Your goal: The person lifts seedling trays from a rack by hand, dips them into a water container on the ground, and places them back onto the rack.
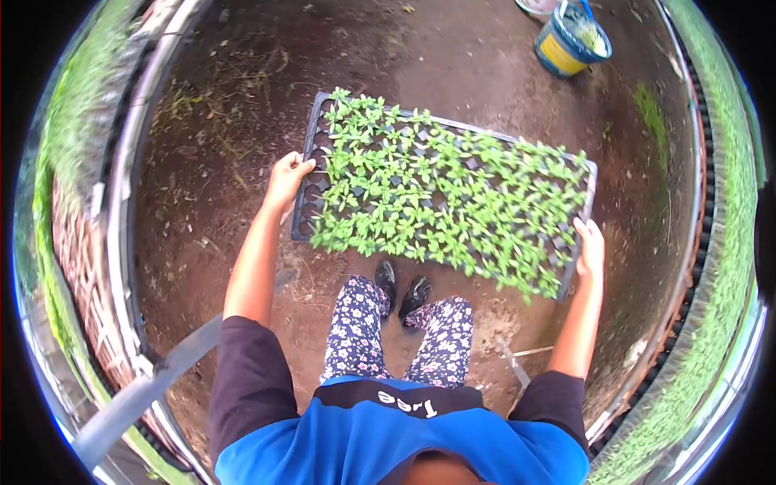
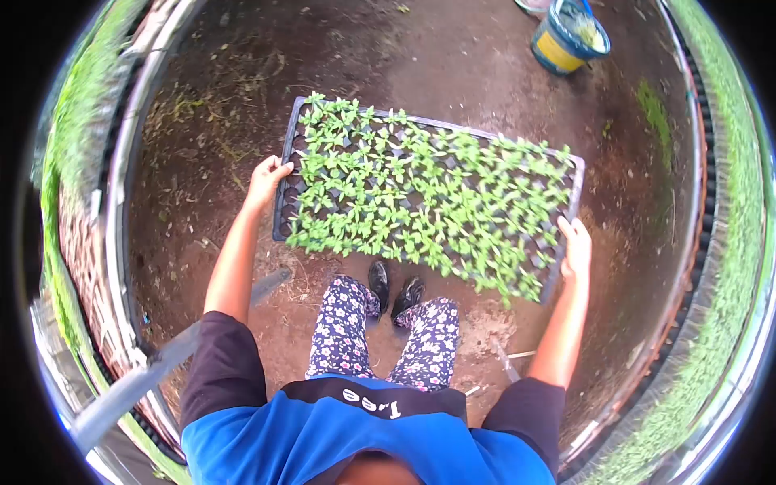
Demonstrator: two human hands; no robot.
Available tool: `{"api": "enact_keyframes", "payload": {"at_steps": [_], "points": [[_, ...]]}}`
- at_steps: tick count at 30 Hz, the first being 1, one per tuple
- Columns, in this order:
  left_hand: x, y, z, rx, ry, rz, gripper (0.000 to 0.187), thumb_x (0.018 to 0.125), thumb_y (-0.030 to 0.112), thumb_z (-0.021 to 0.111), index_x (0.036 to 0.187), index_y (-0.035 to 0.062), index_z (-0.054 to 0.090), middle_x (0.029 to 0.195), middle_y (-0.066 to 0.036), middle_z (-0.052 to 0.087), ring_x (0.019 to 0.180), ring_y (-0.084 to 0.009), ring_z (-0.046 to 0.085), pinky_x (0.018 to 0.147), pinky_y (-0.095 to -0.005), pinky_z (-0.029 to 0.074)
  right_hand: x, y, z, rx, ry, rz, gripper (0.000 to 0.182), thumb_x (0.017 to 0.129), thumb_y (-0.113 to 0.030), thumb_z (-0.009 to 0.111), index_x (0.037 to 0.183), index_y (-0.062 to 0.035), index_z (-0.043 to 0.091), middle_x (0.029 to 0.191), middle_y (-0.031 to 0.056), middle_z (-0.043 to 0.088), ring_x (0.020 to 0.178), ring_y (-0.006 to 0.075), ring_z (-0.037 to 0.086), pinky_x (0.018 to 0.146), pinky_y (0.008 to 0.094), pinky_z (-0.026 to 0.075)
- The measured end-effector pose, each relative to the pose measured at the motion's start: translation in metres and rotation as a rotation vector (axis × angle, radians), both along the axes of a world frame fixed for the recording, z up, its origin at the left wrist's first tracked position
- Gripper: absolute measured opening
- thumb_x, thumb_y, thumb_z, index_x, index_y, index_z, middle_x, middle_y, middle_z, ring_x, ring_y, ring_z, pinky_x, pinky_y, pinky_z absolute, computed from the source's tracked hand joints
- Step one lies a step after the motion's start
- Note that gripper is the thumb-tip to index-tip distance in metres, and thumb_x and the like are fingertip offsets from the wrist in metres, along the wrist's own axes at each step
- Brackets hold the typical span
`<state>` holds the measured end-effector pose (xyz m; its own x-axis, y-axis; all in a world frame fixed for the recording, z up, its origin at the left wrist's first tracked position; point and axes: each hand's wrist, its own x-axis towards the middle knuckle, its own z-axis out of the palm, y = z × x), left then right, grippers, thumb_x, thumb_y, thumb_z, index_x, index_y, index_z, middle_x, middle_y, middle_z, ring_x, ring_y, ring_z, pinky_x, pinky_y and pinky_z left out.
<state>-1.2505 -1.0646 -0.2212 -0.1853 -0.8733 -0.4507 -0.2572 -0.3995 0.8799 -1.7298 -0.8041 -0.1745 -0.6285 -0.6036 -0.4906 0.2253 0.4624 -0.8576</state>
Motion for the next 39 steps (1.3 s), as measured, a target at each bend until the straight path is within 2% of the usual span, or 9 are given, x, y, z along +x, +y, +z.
{"api": "enact_keyframes", "payload": {"at_steps": [8, 11, 14, 21, 25, 28, 29, 30, 39], "points": [[0.073, 0.017, 0.128, -0.073, 0.202, 0.036, 0.02, 0.071, 0.015, 0.063, 0.067, 0.0094, 0.044, 0.063, 0.003, 0.045, 0.058, -0.0063, 0.041, 0.051, -0.024, 0.035, 0.028, 0.006, 0.131, -0.103, -0.106, 0.071, 0.032, 0.076, -0.017, 0.056, 0.104, -0.0039, 0.048, 0.096, 0.0048, 0.052, 0.086, 0.0173, 0.051, 0.073, 0.0302, 0.041], [0.057, 0.062, 0.105, -0.416, -0.217, 0.045, 0.022, 0.063, 0.018, 0.063, 0.059, 0.0045, 0.047, 0.054, -0.005, 0.049, 0.053, -0.0115, 0.044, 0.048, -0.0298, 0.037, 0.076, -0.01, 0.111, -0.059, 0.196, 0.216, 0.01, 0.075, -0.011, 0.055, 0.073, -0.0076, 0.046, 0.07, -0.0024, 0.043, 0.064, 0.009, 0.039, 0.057, 0.026, 0.034], [0.016, 0.133, 0.087, -0.594, -0.337, 0.197, 0.018, 0.061, 0.013, 0.06, 0.06, 0.004, 0.045, 0.064, -0.014, 0.05, 0.065, -0.0328, 0.051, 0.059, -0.0398, 0.041, 0.128, -0.019, 0.106, -0.053, 0.376, 0.407, 0.034, 0.074, -0.009, 0.056, 0.059, -0.013, 0.026, 0.061, -0.0055, 0.022, 0.056, 0.0071, 0.021, 0.048, 0.0256, 0.019], [0.149, 0.313, 0.196, -0.554, -0.273, 0.598, 0.025, 0.068, 0.016, 0.06, 0.064, 0.0005, 0.041, 0.058, -0.009, 0.043, 0.054, -0.0156, 0.043, 0.051, -0.0314, 0.037, 0.178, 0.05, 0.223, -0.28, 0.598, 0.572, 0.023, 0.077, -0.008, 0.054, 0.062, -0.0055, 0.036, 0.061, -0.0038, 0.03, 0.058, 0.0081, 0.028, 0.052, 0.0244, 0.028], [0.222, 0.431, 0.268, -0.5, -0.395, 0.84, 0.029, 0.072, 0.017, 0.06, 0.095, 0.0009, 0.054, 0.062, -0.002, 0.047, 0.057, -0.0095, 0.045, 0.055, -0.0258, 0.041, 0.268, 0.087, 0.291, -0.471, 0.416, 0.749, 0.025, 0.078, -0.006, 0.055, 0.063, -0.0088, 0.034, 0.064, -0.0057, 0.031, 0.059, 0.0052, 0.027, 0.054, 0.0193, 0.025], [0.275, 0.515, 0.318, -0.532, -0.469, 1.038, 0.023, 0.071, 0.017, 0.06, 0.086, 0.0003, 0.054, 0.058, -0.006, 0.047, 0.054, -0.0126, 0.045, 0.054, -0.0282, 0.04, 0.349, 0.114, 0.321, -0.57, 0.147, 0.91, 0.006, 0.078, -0.003, 0.053, 0.084, -0.0034, 0.054, 0.072, -0.0062, 0.046, 0.063, 0.0022, 0.038, 0.06, 0.0152, 0.031], [0.292, 0.54, 0.336, -0.536, -0.527, 1.074, 0.023, 0.071, 0.016, 0.059, 0.089, 0.0008, 0.055, 0.058, -0.005, 0.048, 0.053, -0.0118, 0.044, 0.053, -0.0274, 0.04, 0.384, 0.126, 0.334, -0.611, 0.098, 0.943, 0.021, 0.078, -0.005, 0.055, 0.064, -0.0105, 0.041, 0.067, -0.0066, 0.04, 0.062, 0.0029, 0.034, 0.058, 0.0168, 0.027], [0.311, 0.561, 0.348, -0.61, -0.592, 1.102, 0.021, 0.072, 0.015, 0.059, 0.086, 0.0007, 0.056, 0.056, -0.005, 0.046, 0.052, -0.0106, 0.043, 0.052, -0.0263, 0.039, 0.4, 0.127, 0.327, -0.628, 0.052, 1.046, 0.015, 0.079, -0.001, 0.053, 0.093, -0.0007, 0.055, 0.08, -0.0041, 0.051, 0.071, 0.0029, 0.043, 0.066, 0.0158, 0.034], [0.492, 0.639, 0.434, -0.762, -0.804, 1.171, 0.022, 0.075, 0.015, 0.058, 0.067, 0.001, 0.044, 0.056, 0.0, 0.042, 0.053, -0.008, 0.038, 0.049, -0.0237, 0.034, 0.622, 0.168, 0.365, -0.921, -0.049, 1.344, 0.022, 0.075, -0.002, 0.058, 0.064, -0.0066, 0.039, 0.104, 0.0106, 0.048, 0.084, 0.0086, 0.044, 0.071, 0.0208, 0.032]]}}
